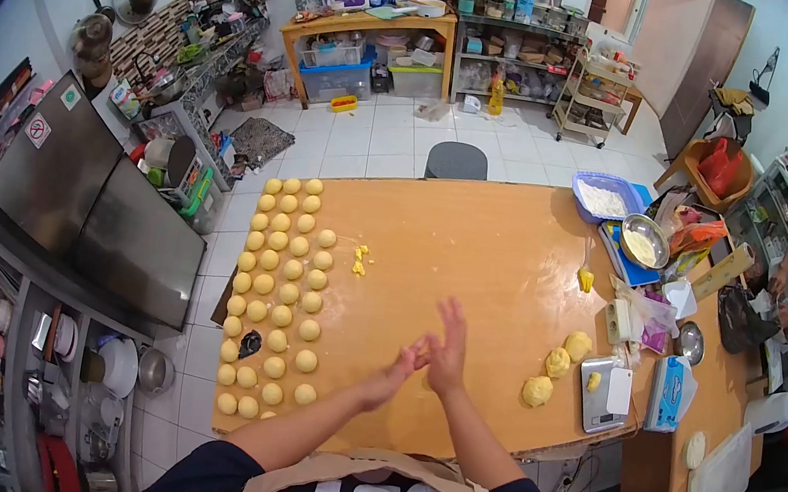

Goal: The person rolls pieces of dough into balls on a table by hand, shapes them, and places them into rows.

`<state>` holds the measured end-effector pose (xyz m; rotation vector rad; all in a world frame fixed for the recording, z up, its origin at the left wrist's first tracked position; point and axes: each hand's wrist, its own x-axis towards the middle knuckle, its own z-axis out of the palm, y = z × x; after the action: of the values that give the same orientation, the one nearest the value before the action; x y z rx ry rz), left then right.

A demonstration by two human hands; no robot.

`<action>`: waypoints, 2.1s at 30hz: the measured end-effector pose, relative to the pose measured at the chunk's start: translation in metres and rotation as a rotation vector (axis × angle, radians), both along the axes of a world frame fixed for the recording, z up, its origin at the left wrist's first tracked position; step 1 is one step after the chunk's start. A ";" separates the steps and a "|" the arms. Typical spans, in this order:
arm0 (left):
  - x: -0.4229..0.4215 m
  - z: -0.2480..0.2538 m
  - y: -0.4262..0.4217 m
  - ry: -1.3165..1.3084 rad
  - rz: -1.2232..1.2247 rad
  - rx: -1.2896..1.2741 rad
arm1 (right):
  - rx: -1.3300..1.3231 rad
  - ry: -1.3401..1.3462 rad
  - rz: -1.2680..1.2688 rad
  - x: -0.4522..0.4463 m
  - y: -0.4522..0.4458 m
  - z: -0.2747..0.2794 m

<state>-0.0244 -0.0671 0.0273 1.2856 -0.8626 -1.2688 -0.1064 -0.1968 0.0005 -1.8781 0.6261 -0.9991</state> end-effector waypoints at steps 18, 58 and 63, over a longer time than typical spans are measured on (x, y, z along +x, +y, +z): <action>0.021 -0.081 0.111 -1.374 -0.358 0.578 | -0.776 0.662 0.754 -0.123 -0.002 -0.113; 0.025 -0.070 0.093 -1.365 -0.414 0.584 | -0.626 0.399 0.496 -0.095 0.035 -0.139; 0.024 -0.067 0.090 -1.358 -0.436 0.609 | -0.239 0.774 0.119 -0.067 -0.022 -0.064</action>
<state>-0.0007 0.0233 -0.0395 2.6363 -1.8343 -0.8529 -0.1730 -0.2189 -0.0639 -2.4891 0.8407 -0.2405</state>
